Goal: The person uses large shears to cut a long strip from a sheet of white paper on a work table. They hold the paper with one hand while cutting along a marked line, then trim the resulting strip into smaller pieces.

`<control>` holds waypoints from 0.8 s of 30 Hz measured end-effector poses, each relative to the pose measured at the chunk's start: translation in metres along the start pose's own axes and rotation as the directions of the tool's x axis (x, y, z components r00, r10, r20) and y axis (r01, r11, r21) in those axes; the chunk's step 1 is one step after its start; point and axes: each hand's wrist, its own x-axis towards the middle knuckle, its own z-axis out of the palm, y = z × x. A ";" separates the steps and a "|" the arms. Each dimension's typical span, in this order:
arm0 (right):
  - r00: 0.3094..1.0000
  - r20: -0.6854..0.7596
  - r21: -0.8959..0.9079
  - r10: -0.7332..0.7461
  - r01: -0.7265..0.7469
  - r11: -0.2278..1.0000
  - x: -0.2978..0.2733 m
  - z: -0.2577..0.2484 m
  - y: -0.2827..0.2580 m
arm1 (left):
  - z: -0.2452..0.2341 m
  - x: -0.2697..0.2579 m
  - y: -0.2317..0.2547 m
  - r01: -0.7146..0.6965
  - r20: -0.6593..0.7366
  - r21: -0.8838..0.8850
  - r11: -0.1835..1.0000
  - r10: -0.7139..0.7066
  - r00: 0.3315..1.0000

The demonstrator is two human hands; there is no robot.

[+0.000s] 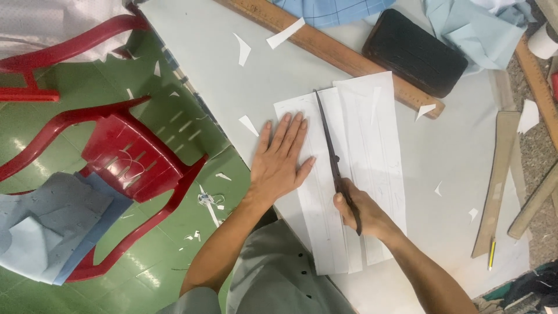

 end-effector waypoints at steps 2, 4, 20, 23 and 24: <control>0.999 -0.035 0.005 0.012 -0.012 1.000 0.002 0.002 0.004 | -0.002 0.000 0.000 0.007 0.010 0.005 1.000 -0.007 1.000; 0.997 -0.076 0.010 0.018 -0.017 1.000 0.004 0.004 0.008 | -0.005 0.000 0.001 0.012 0.013 0.016 1.000 -0.012 1.000; 0.609 -0.735 -0.089 0.298 -0.522 0.848 -0.072 -0.004 0.179 | -0.021 0.028 0.023 -0.095 -0.157 0.243 0.965 0.135 0.978; 0.450 -0.872 -0.128 0.194 -0.590 0.797 -0.062 0.009 0.242 | 0.000 -0.003 0.063 -0.462 0.055 0.100 0.881 0.459 0.887; 0.358 -0.927 -0.133 0.112 -0.592 0.795 -0.059 0.014 0.259 | 0.002 -0.012 0.078 -0.579 0.189 -0.054 0.814 0.578 0.794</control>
